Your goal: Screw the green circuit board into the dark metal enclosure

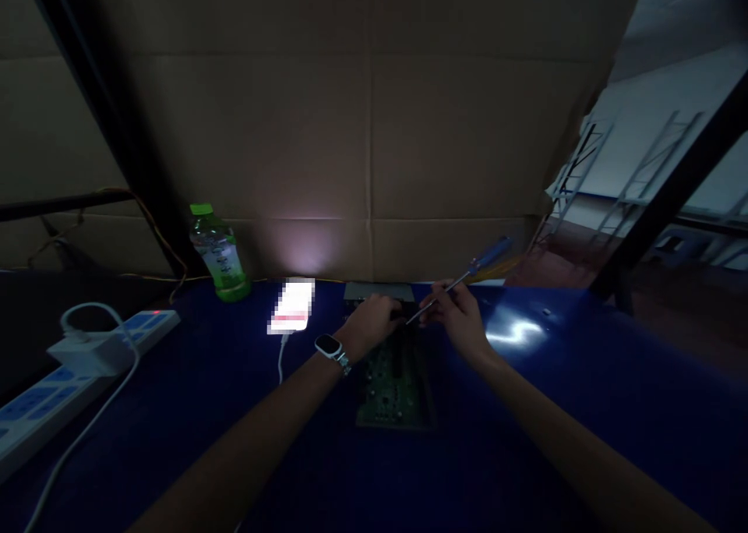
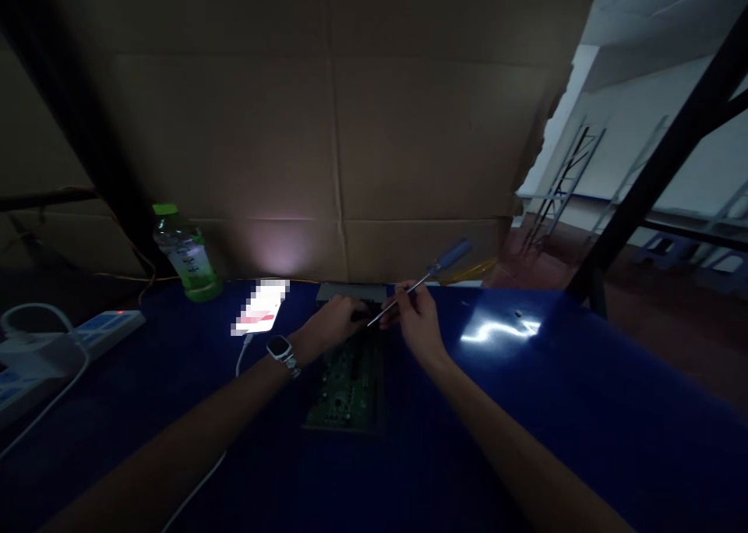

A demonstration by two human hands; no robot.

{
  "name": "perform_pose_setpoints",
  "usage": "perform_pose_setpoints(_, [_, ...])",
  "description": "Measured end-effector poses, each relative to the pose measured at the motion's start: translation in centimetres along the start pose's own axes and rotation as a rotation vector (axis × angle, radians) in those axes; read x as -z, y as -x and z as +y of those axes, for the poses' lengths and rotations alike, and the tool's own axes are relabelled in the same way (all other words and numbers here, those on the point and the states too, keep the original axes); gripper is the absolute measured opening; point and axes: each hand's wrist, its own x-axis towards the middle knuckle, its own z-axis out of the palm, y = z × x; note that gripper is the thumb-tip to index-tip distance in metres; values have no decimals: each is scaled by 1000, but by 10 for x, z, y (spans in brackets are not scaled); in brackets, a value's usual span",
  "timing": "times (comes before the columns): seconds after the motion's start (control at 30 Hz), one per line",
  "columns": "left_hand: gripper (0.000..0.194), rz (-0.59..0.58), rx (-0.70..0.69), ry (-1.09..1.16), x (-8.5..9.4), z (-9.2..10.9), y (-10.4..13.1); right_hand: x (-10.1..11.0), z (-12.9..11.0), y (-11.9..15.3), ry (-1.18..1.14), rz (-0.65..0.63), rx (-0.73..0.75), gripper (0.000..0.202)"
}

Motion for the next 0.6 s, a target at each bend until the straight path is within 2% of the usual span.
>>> perform_pose_setpoints(0.1, [16, 0, 73, -75, -2, 1, 0, -1, 2, 1, 46, -80, 32, 31])
perform_pose_setpoints(0.23, [13, 27, 135, -81, 8, -10, 14, -8, -1, -2, 156, -153, 74, 32])
perform_pose_setpoints(0.37, [17, 131, 90, 91, 15, -19, 31, -24, -9, -12, 335, -227, 149, 25])
perform_pose_setpoints(0.5, [26, 207, -19, 355, 15, -14, 37, -43, -13, -22, 513, -302, 273, 26])
perform_pose_setpoints(0.6, [26, 232, -8, 444, 13, -12, 37, -52, -11, -26, 614, -327, 326, 24])
